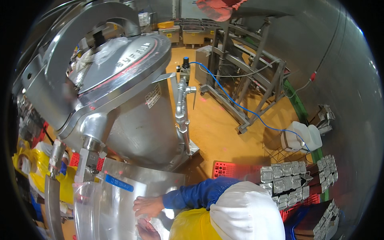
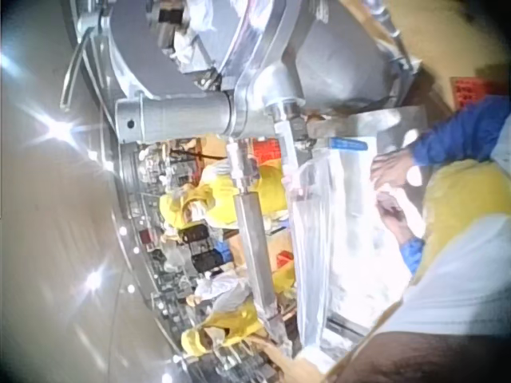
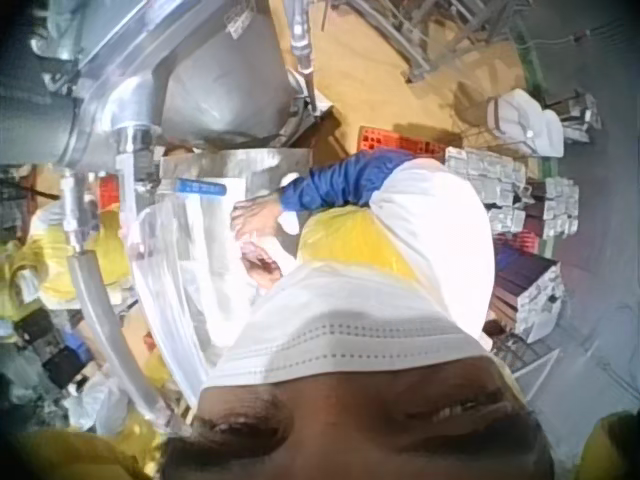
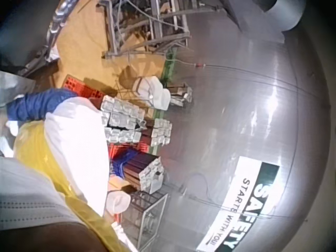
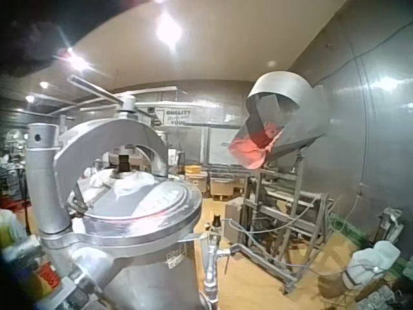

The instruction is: The person repeatedly assembles a metal frame around a transparent tube attached to a machine. They align the frame halves, secure them with latches, and then disassemble the frame to repeat the process with other workers nearby.

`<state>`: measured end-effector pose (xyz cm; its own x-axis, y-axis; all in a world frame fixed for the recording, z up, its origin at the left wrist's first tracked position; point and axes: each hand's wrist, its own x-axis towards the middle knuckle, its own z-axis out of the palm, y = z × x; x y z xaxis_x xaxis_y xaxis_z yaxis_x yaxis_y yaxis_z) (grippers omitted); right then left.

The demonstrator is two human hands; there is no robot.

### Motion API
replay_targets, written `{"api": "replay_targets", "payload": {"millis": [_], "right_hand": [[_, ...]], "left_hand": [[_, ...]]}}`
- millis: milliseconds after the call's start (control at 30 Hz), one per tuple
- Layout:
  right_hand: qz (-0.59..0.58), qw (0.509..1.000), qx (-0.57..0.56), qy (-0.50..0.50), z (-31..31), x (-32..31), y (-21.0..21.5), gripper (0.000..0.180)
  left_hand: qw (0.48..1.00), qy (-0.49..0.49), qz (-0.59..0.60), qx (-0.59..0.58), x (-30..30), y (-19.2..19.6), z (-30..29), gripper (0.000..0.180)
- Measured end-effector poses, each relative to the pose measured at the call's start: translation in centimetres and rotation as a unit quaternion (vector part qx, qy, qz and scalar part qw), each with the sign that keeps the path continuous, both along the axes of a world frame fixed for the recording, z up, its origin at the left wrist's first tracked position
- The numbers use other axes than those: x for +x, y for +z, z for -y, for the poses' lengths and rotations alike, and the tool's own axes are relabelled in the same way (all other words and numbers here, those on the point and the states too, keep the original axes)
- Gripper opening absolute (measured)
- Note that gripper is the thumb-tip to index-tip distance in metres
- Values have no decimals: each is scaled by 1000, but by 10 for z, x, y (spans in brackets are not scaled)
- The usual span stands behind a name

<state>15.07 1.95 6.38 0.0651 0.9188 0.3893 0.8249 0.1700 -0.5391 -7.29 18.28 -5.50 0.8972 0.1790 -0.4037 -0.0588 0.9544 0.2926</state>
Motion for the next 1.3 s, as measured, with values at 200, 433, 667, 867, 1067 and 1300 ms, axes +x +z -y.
{"api": "replay_targets", "payload": {"millis": [200,433,667,867,1067,1300], "right_hand": [[39,990,119,-71,1,1,-28,16],[-109,992,-54,29,21,1,-12,27],[-241,957,-134,87,-7,-20,-40,19],[-87,983,-143,79,-17,-26,-16,10],[-23,980,-170,101,-31,-49,4,10],[-21,987,-102,121,-46,-57,23,11]], "left_hand": [[980,16,-168,-103,-1,64,36,46],[876,-32,-351,329,-25,57,53,43],[706,13,-420,570,-38,83,75,36],[535,199,-488,661,-31,114,114,77],[366,18,-493,789,-14,182,131,74],[382,75,-551,738,-29,178,142,27]]}}
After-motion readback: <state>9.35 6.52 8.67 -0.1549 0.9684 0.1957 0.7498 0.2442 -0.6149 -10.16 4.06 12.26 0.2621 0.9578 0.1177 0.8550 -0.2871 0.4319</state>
